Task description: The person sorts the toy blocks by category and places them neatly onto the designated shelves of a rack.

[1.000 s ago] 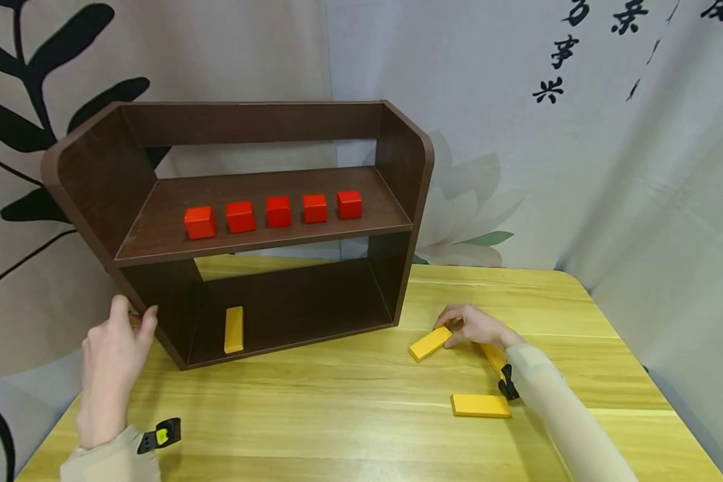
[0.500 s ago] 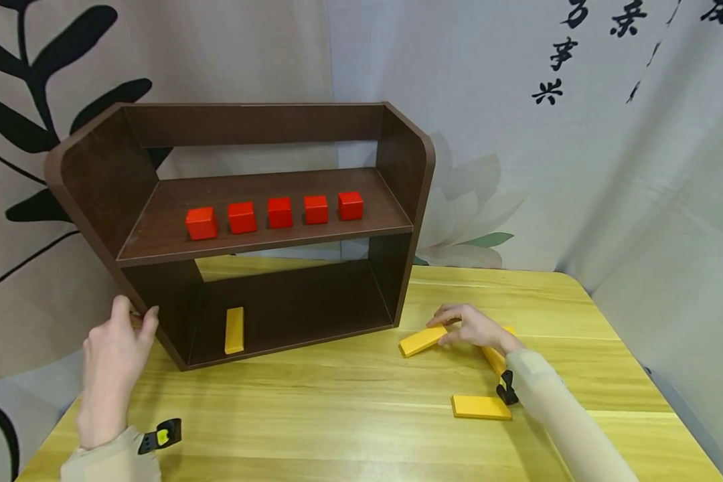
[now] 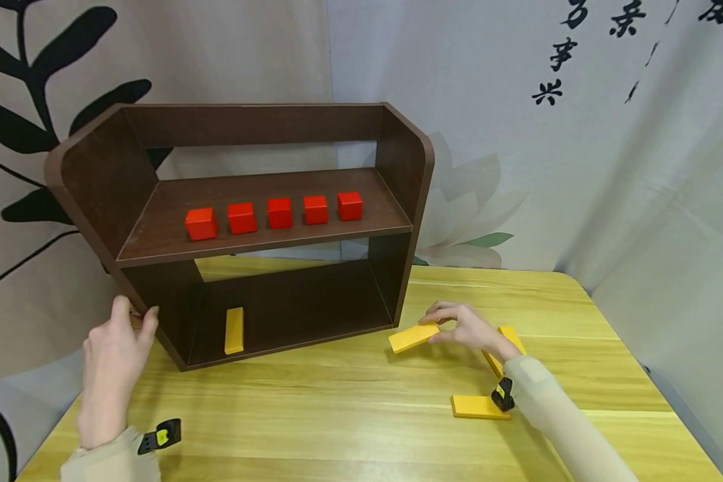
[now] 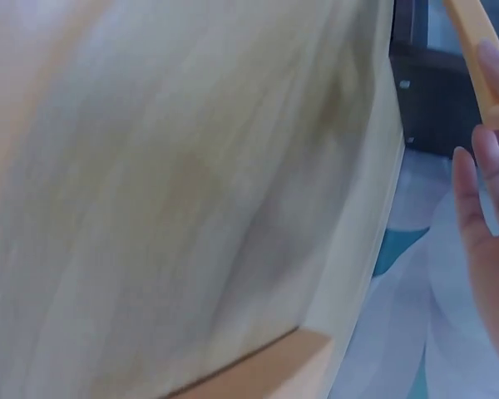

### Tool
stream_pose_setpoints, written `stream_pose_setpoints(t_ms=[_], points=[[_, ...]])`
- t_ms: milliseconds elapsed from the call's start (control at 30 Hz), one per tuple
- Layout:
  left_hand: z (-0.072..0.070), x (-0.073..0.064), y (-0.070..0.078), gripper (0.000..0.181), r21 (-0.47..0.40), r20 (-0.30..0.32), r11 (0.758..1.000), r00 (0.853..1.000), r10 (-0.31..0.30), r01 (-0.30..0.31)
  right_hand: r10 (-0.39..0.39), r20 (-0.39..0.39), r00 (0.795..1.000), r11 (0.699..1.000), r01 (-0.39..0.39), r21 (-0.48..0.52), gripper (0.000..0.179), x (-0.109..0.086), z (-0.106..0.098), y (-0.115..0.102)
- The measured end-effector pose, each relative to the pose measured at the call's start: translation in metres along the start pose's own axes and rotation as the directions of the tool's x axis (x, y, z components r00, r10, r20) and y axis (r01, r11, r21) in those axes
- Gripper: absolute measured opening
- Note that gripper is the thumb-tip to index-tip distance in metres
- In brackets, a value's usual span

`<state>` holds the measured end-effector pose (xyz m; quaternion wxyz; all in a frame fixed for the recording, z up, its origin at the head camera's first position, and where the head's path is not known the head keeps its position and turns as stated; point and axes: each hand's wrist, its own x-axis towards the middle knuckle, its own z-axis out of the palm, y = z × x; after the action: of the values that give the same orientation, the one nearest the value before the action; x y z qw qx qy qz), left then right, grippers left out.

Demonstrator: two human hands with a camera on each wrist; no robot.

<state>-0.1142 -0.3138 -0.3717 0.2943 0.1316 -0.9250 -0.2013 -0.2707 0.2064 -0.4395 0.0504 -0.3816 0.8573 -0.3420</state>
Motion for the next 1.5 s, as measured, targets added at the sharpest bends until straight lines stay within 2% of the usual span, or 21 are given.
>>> stream_pose_setpoints(t_ms=[300,400,667,1033,1300,1500], points=[[-0.001,0.000,0.001,0.024,0.005,-0.003,1.000,1.000,0.004,-0.004,-0.087,-0.110,0.990,0.996,0.088,0.009,0.034,0.009,0.013,-0.021],[-0.001,0.000,0.001,0.025,0.008,-0.004,1.000,1.000,0.005,-0.005,-0.094,-0.137,0.986,0.995,0.097,0.020,0.034,0.012,0.019,-0.029],[-0.001,0.001,0.002,0.025,0.008,-0.005,1.000,1.000,-0.001,0.001,-0.021,-0.171,0.985,0.998,0.030,0.053,0.034,0.023,0.039,-0.050],[-0.002,0.000,0.001,0.025,0.006,0.009,1.000,1.000,0.003,-0.003,-0.020,-0.230,0.973,0.995,0.042,0.089,0.032,0.046,0.064,-0.067],[-0.003,-0.001,0.002,0.025,0.008,0.009,1.000,1.000,0.000,0.000,0.074,-0.230,0.970,0.989,-0.042,0.138,0.031,0.064,0.083,-0.078],[-0.002,-0.002,0.001,0.025,0.014,0.010,1.000,1.000,-0.008,0.008,0.094,-0.253,0.963,0.989,-0.060,0.139,0.031,0.078,0.097,-0.085]])
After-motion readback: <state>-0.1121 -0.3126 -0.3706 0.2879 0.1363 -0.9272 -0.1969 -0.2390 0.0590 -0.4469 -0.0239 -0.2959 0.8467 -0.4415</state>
